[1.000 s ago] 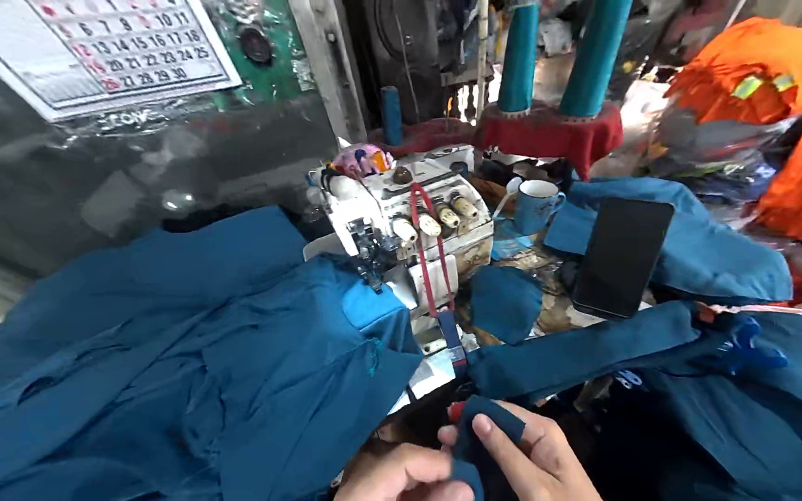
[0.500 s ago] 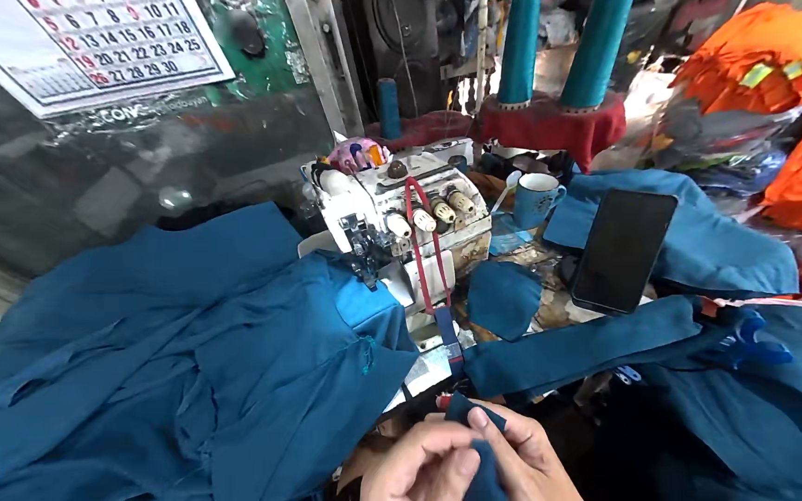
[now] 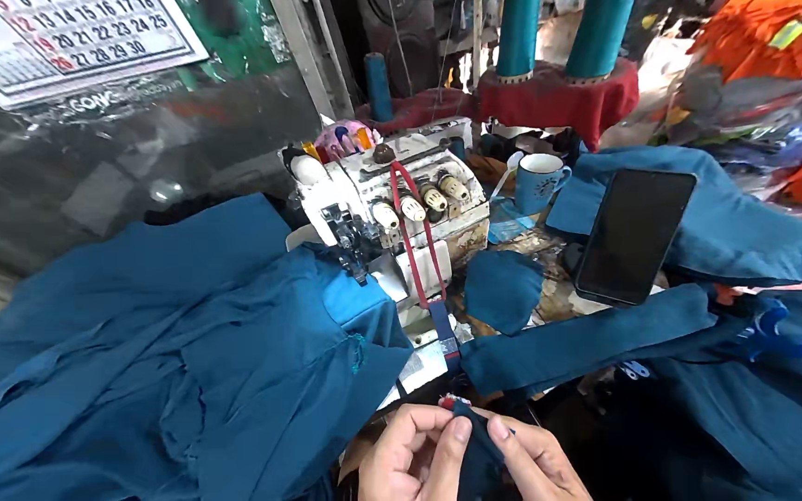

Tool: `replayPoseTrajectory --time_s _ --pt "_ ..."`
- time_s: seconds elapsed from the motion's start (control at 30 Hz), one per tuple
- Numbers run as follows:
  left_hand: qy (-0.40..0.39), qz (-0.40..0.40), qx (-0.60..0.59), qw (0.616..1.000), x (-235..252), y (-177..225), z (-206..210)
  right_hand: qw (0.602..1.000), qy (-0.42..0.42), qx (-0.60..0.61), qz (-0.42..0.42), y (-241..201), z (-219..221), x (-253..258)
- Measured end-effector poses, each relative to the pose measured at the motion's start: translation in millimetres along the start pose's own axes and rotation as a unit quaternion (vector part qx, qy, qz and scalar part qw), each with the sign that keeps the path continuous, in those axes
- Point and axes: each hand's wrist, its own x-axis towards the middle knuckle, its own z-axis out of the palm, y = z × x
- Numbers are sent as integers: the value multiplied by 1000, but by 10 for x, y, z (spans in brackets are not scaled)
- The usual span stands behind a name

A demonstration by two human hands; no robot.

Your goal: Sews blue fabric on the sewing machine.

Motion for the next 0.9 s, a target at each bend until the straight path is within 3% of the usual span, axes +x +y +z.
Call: replayPoseTrajectory --time_s 0.1,0.23,0.37,0.57,0.7,0.9 --pt "-8 -3 3 1000 -1 21 -16 1000 -23 -13 5 -2 -47 -20" --pt "-2 -14 -13 1000 14 -3 -33 994 -87 -35 -56 -21 -68 16" --pt "-27 -47 -56 997 45 -125 -94 995 -49 -73 -51 -85 -39 63" --pt "-115 71 -20 991 -25 -302 -249 995 -66 -42 -66 -109 -42 106" --pt "-65 71 -52 994 -50 -300 -170 995 -29 -67 -71 -133 22 149" --pt "-52 49 -56 996 -19 -96 -266 991 4 -106 -81 -254 61 278"
